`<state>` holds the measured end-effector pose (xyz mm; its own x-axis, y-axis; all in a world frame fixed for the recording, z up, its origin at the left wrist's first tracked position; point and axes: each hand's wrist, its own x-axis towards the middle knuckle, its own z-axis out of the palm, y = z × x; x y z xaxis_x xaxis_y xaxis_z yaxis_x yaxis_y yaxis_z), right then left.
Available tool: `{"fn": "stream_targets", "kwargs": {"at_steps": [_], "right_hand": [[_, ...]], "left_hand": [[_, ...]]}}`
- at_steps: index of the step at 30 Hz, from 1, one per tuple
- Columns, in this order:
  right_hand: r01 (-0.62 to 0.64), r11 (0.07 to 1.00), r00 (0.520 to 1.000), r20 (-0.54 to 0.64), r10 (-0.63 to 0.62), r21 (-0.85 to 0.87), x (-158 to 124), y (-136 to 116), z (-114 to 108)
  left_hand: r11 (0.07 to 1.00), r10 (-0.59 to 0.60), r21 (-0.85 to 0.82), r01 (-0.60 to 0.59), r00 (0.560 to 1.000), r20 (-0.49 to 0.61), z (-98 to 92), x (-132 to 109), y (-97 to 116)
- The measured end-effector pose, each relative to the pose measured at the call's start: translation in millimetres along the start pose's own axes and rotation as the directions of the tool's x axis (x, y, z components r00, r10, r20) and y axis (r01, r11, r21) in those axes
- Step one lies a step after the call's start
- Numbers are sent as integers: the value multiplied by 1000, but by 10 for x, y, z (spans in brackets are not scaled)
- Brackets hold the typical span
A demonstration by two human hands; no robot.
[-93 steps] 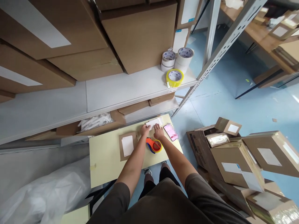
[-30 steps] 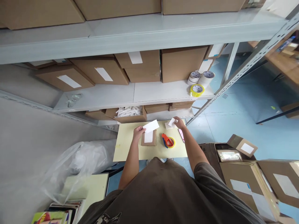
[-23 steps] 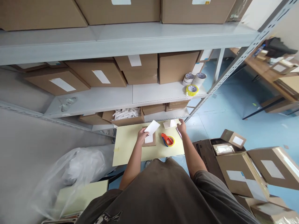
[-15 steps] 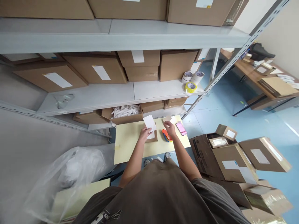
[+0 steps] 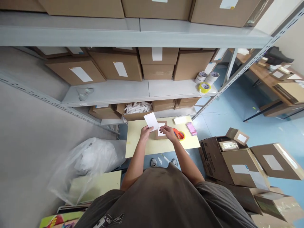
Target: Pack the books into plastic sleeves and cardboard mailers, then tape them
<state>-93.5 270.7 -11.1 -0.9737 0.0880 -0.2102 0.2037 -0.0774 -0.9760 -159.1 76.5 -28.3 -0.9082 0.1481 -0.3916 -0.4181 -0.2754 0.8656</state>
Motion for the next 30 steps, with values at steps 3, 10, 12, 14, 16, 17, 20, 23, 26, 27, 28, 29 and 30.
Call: {"fn": "stream_targets", "kwargs": {"at_steps": [3, 10, 12, 14, 16, 17, 20, 23, 26, 27, 28, 29, 30], "right_hand": [[18, 1000, 998, 55, -19, 2, -18, -56, 58], [68, 997, 993, 96, -70, 29, -93, -118, 13], [71, 997, 992, 100, -73, 23, -130, -147, -42], [62, 998, 993, 95, -64, 28, -165, -182, -105], [55, 997, 994, 89, -59, 44, -194, -215, -167], [58, 997, 994, 90, -62, 52, -205, -229, -195], [76, 995, 990, 116, -83, 68, -232, -256, -264], [83, 994, 986, 140, -92, 73, -247, -259, -309], [100, 992, 982, 153, -111, 78, -259, -259, -344], [108, 991, 981, 156, -120, 80, -264, -263, -355], [117, 990, 979, 156, -129, 81, -271, -271, -367], [125, 989, 979, 154, -136, 79, -279, -282, -378], [133, 988, 978, 153, -143, 75, -287, -295, -389]], "left_hand": [[1000, 12, -9, -13, 1000, -14, -7, -49, 24], [999, 28, -27, -28, 1000, 5, 135, -171, -15], [999, 29, -37, -29, 1000, 6, 186, -213, -21], [998, 39, -42, -38, 999, 12, 239, -254, -20], [998, 53, -44, -52, 998, 16, 293, -294, -12], [997, 59, -44, -58, 998, 14, 319, -313, -5], [997, 70, -35, -70, 998, -2, 387, -367, 16], [997, 82, -16, -82, 997, -1, 437, -411, 29], [996, 88, -1, -88, 996, 18, 479, -445, 34], [996, 90, 10, -90, 996, 7, 494, -459, 38], [994, 101, 34, -100, 995, -26, 511, -476, 44], [989, 130, 74, -124, 989, -77, 531, -499, 55], [979, 177, 126, -160, 975, -131, 554, -528, 68]]}}
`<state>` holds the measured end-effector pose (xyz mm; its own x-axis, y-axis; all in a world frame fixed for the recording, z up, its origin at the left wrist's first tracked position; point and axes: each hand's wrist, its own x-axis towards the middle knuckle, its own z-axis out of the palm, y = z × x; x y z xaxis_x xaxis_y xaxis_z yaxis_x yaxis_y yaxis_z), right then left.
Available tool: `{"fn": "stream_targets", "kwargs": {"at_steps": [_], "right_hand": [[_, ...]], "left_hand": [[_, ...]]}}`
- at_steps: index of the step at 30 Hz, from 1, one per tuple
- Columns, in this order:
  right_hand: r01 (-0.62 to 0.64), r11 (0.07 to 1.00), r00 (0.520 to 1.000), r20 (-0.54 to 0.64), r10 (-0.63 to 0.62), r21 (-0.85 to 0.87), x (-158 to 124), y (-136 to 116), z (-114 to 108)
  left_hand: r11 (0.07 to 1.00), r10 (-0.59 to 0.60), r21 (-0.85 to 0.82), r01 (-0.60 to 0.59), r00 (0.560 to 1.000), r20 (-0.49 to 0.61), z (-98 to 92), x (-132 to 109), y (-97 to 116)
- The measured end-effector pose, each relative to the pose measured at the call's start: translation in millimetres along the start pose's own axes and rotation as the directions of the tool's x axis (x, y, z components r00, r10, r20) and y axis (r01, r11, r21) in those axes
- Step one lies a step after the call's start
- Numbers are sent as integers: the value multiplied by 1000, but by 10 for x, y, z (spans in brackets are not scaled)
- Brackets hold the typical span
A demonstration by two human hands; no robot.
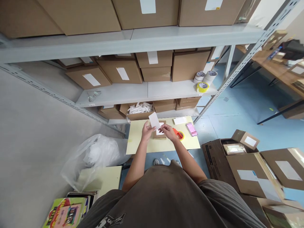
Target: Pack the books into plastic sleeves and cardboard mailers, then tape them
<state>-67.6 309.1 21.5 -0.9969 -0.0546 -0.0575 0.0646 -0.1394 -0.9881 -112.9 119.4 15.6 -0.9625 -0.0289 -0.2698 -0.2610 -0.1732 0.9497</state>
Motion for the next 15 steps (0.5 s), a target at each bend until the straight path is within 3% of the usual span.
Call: {"fn": "stream_targets", "kwargs": {"at_steps": [2, 4, 7, 15], "right_hand": [[16, 1000, 1000, 2, -16, -15, -16, -37, -15], [37, 999, 999, 13, -37, -31, -32, -78, -27], [73, 996, 997, 22, -72, -45, -58, -133, -54], [149, 985, 989, 21, -148, -84, -165, -190, -270]], "left_hand": [[990, 106, 102, -101, 993, -48, 45, -72, 55], [974, 161, 150, -171, 984, 72, 108, -155, 119], [972, 133, 148, -180, 950, 283, 227, -270, 202], [962, 145, 180, -203, 945, 293, 485, -421, 292]]}}
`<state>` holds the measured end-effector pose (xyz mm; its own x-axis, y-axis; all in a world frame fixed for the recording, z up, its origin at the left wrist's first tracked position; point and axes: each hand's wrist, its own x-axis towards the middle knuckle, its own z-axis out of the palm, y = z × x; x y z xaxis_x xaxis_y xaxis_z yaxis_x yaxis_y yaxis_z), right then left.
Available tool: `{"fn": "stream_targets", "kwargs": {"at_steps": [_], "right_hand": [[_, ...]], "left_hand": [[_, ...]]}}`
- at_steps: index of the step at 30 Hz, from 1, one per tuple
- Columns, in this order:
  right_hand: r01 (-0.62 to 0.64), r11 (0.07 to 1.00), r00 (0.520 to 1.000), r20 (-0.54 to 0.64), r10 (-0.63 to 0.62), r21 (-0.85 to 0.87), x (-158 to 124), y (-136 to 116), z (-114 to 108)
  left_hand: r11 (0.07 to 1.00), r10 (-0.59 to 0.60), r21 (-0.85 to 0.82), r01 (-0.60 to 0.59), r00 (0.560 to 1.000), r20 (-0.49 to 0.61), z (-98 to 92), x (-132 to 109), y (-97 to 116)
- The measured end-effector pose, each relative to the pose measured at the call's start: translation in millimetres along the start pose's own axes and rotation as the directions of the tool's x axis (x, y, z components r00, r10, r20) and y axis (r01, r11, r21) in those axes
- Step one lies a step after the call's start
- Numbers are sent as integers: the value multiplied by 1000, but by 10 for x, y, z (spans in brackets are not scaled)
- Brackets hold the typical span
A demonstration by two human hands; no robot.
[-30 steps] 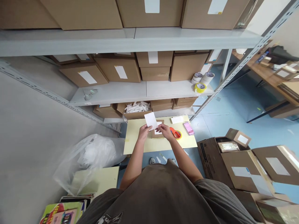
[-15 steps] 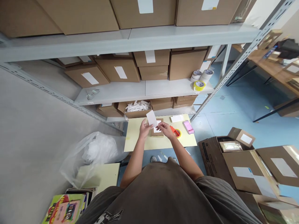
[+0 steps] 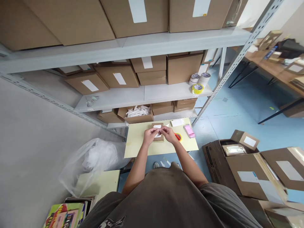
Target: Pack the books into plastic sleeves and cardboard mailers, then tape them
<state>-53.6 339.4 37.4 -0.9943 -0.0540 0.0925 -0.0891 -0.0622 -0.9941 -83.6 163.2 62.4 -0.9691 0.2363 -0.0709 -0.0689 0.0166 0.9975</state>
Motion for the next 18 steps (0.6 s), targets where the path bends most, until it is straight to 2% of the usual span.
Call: {"fn": "stream_targets", "kwargs": {"at_steps": [9, 15, 18], "right_hand": [[17, 1000, 996, -86, -16, 11, -133, -99, -282], [-7, 999, 998, -62, 10, 41, -247, -178, -533], [-12, 999, 998, -65, 15, 51, -287, -203, -630]], "left_hand": [[997, 56, 46, -56, 998, 14, 359, 28, 4], [1000, 20, 9, -20, 1000, -2, 605, 7, 17], [999, 48, 20, -48, 999, -4, 722, -16, 6]]}}
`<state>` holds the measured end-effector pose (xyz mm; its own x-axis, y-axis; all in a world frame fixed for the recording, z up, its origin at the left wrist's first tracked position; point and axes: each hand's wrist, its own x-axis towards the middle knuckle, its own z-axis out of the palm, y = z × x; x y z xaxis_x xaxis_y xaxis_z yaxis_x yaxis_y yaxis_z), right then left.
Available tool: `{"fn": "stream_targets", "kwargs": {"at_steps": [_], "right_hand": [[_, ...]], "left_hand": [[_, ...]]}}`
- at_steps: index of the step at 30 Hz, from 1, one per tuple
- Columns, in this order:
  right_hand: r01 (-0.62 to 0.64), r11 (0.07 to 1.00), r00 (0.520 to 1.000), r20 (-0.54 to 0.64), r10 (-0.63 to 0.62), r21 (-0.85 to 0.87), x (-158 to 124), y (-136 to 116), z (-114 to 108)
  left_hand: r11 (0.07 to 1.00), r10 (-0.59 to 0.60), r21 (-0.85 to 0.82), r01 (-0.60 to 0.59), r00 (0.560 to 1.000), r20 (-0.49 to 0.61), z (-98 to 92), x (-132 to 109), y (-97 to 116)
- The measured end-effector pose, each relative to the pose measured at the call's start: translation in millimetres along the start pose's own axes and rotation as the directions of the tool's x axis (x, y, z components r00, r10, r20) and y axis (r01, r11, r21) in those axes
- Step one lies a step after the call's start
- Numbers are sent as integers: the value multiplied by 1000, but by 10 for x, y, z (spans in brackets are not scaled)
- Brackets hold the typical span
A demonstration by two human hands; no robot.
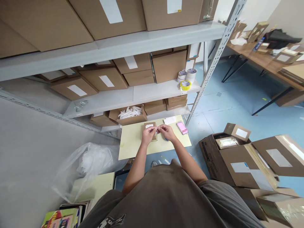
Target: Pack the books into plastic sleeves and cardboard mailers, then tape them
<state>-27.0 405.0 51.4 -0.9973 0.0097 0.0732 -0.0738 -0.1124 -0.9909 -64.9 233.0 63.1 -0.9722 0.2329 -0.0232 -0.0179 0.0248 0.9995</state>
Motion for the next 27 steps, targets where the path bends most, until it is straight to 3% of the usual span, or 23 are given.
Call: {"fn": "stream_targets", "kwargs": {"at_steps": [9, 18, 21, 25, 27], "right_hand": [[21, 999, 996, -82, -24, -41, -75, -18, -124], [91, 978, 992, -69, -106, -186, -172, -183, -256], [97, 981, 988, -99, -115, -169, -181, -157, -260], [98, 994, 991, -82, -102, -57, -144, -93, -290], [90, 996, 993, -80, -89, 7, -112, -66, -316]], "left_hand": [[998, -39, -52, 38, 999, -11, 256, -35, 2], [999, -30, -45, 31, 1000, 8, 374, 1, -29], [997, -37, -69, 36, 999, -10, 437, 23, -54], [983, -110, -159, 89, 985, -131, 521, 72, -96], [980, -111, -179, 88, 986, -123, 539, 84, -90]]}}
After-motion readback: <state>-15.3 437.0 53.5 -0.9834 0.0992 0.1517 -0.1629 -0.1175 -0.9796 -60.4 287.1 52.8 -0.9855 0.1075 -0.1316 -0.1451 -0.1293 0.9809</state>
